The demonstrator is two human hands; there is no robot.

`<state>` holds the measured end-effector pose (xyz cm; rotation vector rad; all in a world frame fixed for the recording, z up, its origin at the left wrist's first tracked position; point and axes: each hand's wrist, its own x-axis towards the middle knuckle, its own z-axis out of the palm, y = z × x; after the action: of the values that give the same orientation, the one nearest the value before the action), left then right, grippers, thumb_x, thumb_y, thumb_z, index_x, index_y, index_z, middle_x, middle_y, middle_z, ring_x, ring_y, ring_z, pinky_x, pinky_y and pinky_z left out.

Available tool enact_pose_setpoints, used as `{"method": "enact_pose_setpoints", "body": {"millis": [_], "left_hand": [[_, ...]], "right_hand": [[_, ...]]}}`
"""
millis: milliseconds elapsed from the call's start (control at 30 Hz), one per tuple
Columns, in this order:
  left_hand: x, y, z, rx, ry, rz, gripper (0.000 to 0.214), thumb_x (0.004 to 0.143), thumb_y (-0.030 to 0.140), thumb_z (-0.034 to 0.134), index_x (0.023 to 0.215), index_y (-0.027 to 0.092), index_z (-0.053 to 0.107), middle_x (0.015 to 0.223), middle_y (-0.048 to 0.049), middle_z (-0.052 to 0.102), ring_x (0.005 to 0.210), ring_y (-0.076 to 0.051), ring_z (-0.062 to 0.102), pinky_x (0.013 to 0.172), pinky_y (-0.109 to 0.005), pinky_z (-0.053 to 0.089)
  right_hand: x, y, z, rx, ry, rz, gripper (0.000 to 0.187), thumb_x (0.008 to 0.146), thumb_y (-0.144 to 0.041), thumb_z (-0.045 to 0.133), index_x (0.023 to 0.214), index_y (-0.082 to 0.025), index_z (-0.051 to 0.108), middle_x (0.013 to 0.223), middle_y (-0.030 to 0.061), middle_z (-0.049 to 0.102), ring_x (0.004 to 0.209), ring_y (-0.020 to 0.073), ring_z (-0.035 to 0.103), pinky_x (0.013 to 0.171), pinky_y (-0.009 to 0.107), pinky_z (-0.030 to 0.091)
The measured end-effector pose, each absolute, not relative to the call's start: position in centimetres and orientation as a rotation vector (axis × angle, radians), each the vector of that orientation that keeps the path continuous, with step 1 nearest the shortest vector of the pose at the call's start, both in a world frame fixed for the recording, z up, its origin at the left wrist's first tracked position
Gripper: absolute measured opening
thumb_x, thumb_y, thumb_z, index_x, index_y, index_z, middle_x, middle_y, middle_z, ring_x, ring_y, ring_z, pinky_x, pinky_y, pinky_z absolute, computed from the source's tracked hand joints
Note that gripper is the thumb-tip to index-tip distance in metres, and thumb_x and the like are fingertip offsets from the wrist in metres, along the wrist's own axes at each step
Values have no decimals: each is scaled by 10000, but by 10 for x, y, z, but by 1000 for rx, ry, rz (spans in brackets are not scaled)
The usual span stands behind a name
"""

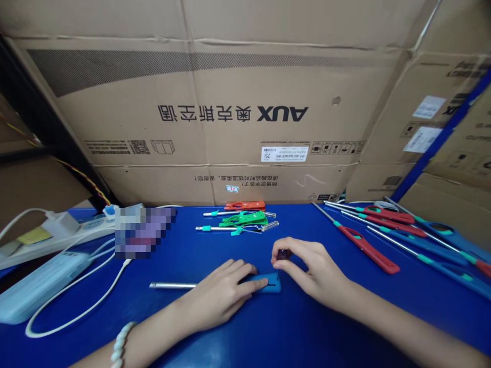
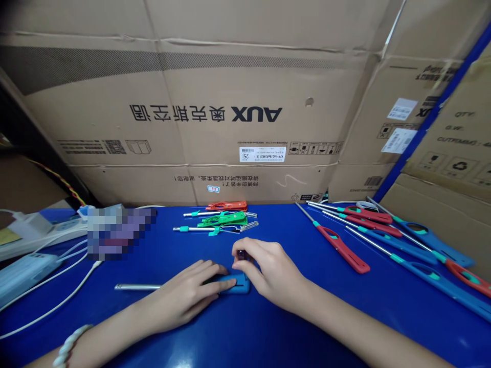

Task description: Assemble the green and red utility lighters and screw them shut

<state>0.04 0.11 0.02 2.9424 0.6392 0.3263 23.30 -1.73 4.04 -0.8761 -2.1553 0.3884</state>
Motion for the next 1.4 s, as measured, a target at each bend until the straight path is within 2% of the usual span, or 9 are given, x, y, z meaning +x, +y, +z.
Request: {"method": "enact_pose_setpoints", "body": {"millis": [167, 300, 533, 733, 900, 1000, 1100, 1333, 1400], "left_hand": [[-3, 2, 4, 2959, 632, 313, 548, 858, 33, 420, 1360, 253, 426, 1237, -81, 535, 1087, -234, 509, 930, -384, 438], [-10, 10, 6, 2996, 628, 322, 642, 794, 4, 414, 1401, 211, 367, 1316, -84, 512, 1190, -239, 458, 1007, -410, 384], [-22, 27, 8, 3080, 916, 348, 551, 812, 68, 444, 1354, 165, 425, 1192, -102, 565, 1058, -250, 517, 914, -400, 414], [-23, 32, 5, 3145, 981, 270, 327, 889, 81, 431, 1193, 136, 536, 1020, -90, 610, 878, -220, 560, 794, -355, 433], [-19, 29, 2, 3166, 914, 271, 315, 932, 95, 412, 1231, 127, 510, 989, -88, 606, 859, -215, 567, 763, -335, 443], [-17, 25, -1, 3178, 870, 343, 292, 955, 120, 396, 1223, 126, 511, 981, -84, 607, 869, -220, 573, 771, -344, 443], [-15, 22, -7, 3187, 789, 438, 280, 976, 135, 371, 1219, 126, 511, 985, -82, 611, 854, -209, 575, 769, -340, 443], [-13, 18, -14, 3136, 681, 601, 287, 984, 118, 368, 1237, 131, 503, 1022, -94, 618, 907, -212, 564, 796, -354, 457], [-13, 16, -11, 3101, 676, 681, 306, 975, 112, 381, 1260, 133, 489, 1111, -111, 602, 995, -224, 551, 844, -369, 470]], "right_hand": [[235, -7, 23, -923, -2011, 368, 193, 967, -221, 414, 1149, -197, 475, 863, 41, 614, 704, 143, 622, 692, 275, 514], [241, 4, 21, -963, -1939, 428, 205, 980, -235, 382, 1169, -202, 454, 816, 22, 600, 654, 141, 636, 660, 280, 532], [248, 2, 25, -908, -2057, -28, 220, 949, -150, 410, 1156, -181, 476, 856, 53, 629, 728, 160, 636, 684, 280, 526], [250, 4, 26, -773, -2129, -387, 287, 913, -61, 388, 1148, -172, 508, 933, 90, 643, 852, 190, 630, 743, 303, 518], [242, 6, 18, -947, -2462, -343, 341, 938, -100, 296, 1034, -148, 620, 873, 109, 587, 732, 187, 587, 612, 279, 488], [235, 5, 9, -1022, -2693, -205, 308, 966, -316, 421, 1195, -184, 578, 964, 110, 584, 788, 212, 610, 649, 301, 497], [231, 3, 5, -1031, -2815, -78, 441, 922, -465, 499, 1296, -232, 513, 1001, 94, 588, 821, 224, 627, 679, 312, 499], [228, 1, 7, -1046, -2849, -13, 287, 913, -423, 528, 1083, -212, 624, 911, 56, 603, 773, 198, 621, 678, 289, 454], [228, 0, 7, -1085, -2823, -80, 226, 913, -378, 525, 1014, -206, 632, 911, 57, 610, 769, 197, 620, 694, 297, 440]]}}
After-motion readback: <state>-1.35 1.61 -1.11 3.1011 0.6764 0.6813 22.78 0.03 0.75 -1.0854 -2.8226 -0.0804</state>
